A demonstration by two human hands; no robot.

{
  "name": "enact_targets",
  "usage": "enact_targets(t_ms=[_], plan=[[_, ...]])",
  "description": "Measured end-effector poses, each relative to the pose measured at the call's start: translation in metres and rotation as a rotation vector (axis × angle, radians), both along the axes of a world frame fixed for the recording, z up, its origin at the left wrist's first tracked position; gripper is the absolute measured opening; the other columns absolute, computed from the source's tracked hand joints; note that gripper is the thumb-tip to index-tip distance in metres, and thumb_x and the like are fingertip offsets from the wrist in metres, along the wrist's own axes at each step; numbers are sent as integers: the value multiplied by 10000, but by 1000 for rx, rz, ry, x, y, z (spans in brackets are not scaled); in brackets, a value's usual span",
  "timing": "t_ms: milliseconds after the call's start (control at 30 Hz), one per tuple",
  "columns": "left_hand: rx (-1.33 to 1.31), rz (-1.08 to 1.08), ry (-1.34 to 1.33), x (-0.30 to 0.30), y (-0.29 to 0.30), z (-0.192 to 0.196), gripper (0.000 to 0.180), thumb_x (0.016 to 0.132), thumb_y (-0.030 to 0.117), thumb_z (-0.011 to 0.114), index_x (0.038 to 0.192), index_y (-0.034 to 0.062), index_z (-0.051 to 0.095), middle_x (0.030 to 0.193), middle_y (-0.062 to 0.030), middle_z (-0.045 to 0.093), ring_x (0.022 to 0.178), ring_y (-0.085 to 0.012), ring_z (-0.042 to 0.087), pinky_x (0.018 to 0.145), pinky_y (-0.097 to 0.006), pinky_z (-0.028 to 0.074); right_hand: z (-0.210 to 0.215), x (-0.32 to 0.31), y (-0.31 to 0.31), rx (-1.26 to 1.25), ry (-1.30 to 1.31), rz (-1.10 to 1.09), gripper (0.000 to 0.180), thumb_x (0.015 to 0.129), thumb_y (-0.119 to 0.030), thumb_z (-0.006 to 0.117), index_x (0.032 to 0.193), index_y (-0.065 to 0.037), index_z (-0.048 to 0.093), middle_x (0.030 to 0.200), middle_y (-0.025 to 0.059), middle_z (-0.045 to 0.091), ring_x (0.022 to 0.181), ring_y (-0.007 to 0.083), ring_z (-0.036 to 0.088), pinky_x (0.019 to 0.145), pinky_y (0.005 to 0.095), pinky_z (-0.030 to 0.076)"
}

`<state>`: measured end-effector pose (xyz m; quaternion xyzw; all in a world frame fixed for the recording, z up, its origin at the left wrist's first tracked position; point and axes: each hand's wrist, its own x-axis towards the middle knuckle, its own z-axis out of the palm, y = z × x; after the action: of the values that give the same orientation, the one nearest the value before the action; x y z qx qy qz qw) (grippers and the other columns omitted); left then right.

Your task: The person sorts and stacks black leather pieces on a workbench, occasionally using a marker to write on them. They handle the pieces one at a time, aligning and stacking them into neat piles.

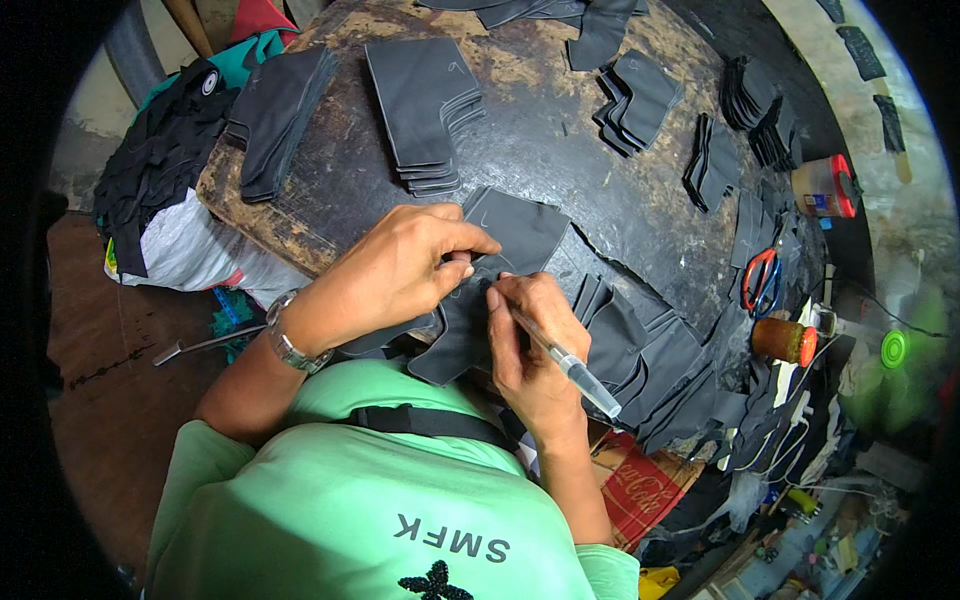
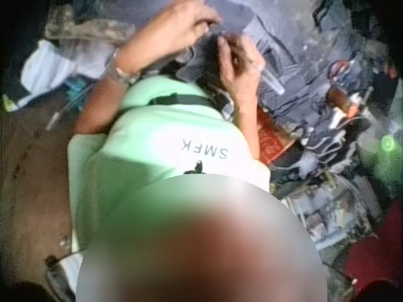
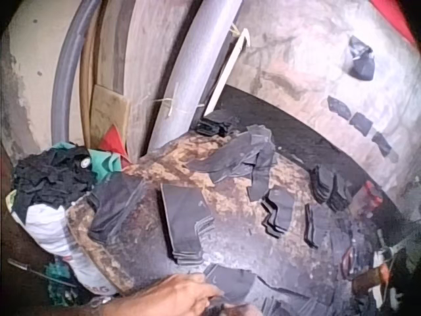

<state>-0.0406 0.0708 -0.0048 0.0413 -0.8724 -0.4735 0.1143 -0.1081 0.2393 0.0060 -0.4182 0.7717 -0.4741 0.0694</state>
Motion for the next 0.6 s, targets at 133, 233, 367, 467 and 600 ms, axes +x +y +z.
enact_targets(t_ms=[133, 233, 367, 467, 600], plan=[[50, 10, 9, 0, 0, -1, 214, 780, 10, 605, 983, -21, 665, 795, -158, 596, 732, -293, 599, 678, -371, 473, 1, 1, 0, -37, -239, -130, 72, 916, -32, 579, 884, 25, 609, 773, 37, 573, 643, 65, 486, 579, 189, 385], [64, 11, 12, -1, -1, -2, 205, 776, 9, 602, 970, -28, 654, 785, -156, 598, 726, -286, 605, 679, -369, 477, 3, 0, 2, -76, -310, -120, 79, 921, -53, 587, 882, 12, 610, 784, 38, 586, 640, 48, 479, 562, 179, 371], [68, 19, 8, -2, 0, -3, 207, 771, 13, 603, 968, -38, 639, 773, -156, 607, 723, -278, 616, 683, -365, 484, 3, 0, 2, -45, -286, -93, 86, 923, -64, 593, 886, 12, 607, 792, 35, 600, 645, 53, 495, 577, 186, 390], [60, 25, 0, -2, 0, -3, 212, 770, 13, 600, 972, -44, 633, 776, -158, 613, 728, -275, 623, 684, -363, 488, 3, 0, 0, -43, -278, -98, 87, 924, -67, 594, 888, 12, 604, 794, 32, 594, 657, 56, 499, 590, 189, 396], [74, 29, 1, -2, 0, -3, 216, 766, 8, 596, 973, -41, 633, 784, -162, 617, 736, -275, 627, 685, -361, 492, 6, 3, -2, -62, -323, -136, 88, 924, -66, 594, 886, 14, 602, 800, 31, 580, 677, 62, 504, 603, 192, 402]])
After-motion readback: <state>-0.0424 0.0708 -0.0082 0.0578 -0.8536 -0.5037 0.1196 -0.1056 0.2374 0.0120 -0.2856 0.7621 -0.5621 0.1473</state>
